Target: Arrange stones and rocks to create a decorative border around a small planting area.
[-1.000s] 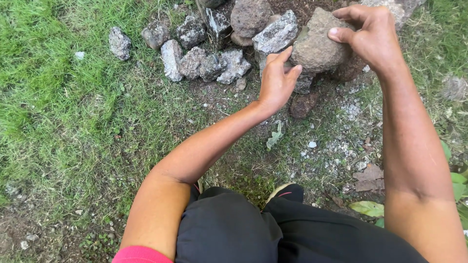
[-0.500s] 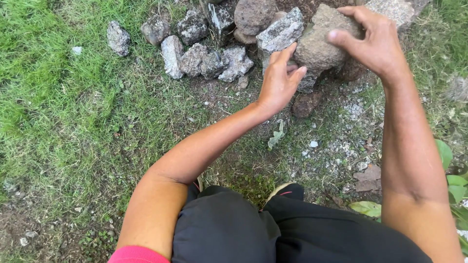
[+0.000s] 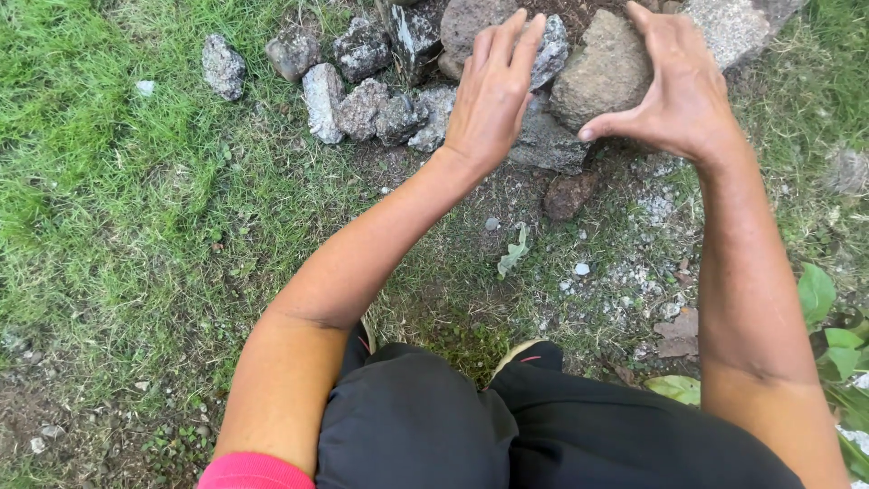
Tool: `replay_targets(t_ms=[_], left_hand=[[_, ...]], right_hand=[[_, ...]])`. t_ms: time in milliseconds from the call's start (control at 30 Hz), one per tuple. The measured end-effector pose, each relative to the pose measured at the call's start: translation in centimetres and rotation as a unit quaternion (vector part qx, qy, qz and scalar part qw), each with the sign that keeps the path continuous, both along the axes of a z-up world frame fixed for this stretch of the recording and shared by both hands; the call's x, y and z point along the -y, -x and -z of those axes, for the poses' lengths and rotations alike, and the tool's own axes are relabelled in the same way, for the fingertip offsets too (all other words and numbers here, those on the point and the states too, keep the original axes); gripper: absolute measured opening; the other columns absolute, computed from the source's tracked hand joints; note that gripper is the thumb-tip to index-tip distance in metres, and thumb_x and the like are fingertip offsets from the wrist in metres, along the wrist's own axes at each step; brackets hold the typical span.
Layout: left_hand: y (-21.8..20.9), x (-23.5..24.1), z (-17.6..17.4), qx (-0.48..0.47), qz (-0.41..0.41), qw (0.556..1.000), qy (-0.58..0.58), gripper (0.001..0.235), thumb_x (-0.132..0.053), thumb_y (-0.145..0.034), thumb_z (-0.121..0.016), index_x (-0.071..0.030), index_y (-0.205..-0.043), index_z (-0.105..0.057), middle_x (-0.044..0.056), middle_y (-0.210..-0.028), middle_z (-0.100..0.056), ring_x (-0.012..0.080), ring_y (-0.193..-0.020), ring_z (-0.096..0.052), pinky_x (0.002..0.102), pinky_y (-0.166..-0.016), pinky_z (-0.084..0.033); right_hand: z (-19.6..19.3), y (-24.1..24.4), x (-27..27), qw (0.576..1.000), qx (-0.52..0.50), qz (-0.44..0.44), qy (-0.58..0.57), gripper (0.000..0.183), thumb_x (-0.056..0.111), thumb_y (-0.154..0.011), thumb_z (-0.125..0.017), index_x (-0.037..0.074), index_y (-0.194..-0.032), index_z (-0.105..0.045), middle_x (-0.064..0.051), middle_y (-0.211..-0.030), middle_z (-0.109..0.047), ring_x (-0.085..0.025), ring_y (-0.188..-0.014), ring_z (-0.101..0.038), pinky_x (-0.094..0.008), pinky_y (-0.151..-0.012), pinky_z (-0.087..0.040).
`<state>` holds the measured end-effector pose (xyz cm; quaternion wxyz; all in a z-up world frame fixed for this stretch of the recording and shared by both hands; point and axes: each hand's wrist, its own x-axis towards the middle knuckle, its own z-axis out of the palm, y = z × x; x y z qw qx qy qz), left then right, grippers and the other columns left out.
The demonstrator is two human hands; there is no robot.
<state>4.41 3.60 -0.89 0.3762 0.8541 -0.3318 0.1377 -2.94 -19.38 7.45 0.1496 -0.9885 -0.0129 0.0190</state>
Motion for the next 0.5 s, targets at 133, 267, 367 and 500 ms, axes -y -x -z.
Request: replay_targets(t_ms=[133, 267, 367, 500], left_hand=[[-0.5, 0.3, 0.6, -0.019, 0.02, 0.998, -0.053, 0.088, 0.0, -0.075, -0.083, 0.002, -0.151, -0.038, 0.022, -0.149, -0.047, 0.0369, -0.135, -0.048, 0.045, -0.114, -0.046], [-0.9, 0.7, 2.3, -0.025, 0.026, 0.997, -0.071, 0.088, 0.003, -0.075, -0.082, 0.003, -0.152, -0.039, 0.019, -0.147, -0.052, 0.0346, -0.132, -0.05, 0.044, -0.115, -0.046], [-1.3, 1.0, 3.3, -0.005, 0.011, 0.998, -0.069, 0.082, 0.007, -0.079, -0.079, -0.001, -0.153, -0.042, 0.015, -0.147, -0.054, 0.0305, -0.132, -0.052, 0.042, -0.118, -0.046], [-1.0, 0.4, 2.0, -0.026, 0.023, 0.998, -0.043, 0.08, 0.005, -0.079, -0.08, -0.001, -0.15, -0.044, 0.013, -0.146, -0.056, 0.0287, -0.131, -0.054, 0.042, -0.117, -0.046]], right_hand=[[0.3, 0.1, -1.2, 0.999, 0.021, -0.014, 0.038, 0.148, 0.065, -0.047, -0.098, 0.009, -0.169, -0.037, -0.024, -0.151, -0.047, -0.041, -0.139, -0.046, -0.058, -0.117, -0.039], [1.8, 0.5, -0.5, 0.999, 0.053, -0.005, 0.013, 0.132, 0.059, -0.057, -0.1, 0.008, -0.163, -0.04, -0.021, -0.154, -0.049, -0.038, -0.142, -0.047, -0.055, -0.12, -0.041], [2.1, 0.4, 0.1, 0.996, 0.08, -0.014, -0.024, 0.12, 0.055, -0.063, -0.101, 0.007, -0.159, -0.046, -0.019, -0.153, -0.051, -0.036, -0.145, -0.048, -0.053, -0.124, -0.041], [2.2, 0.2, 0.5, 0.993, 0.095, -0.04, -0.057, 0.113, 0.051, -0.062, -0.101, 0.004, -0.152, -0.053, -0.017, -0.147, -0.057, -0.035, -0.146, -0.051, -0.051, -0.127, -0.041]])
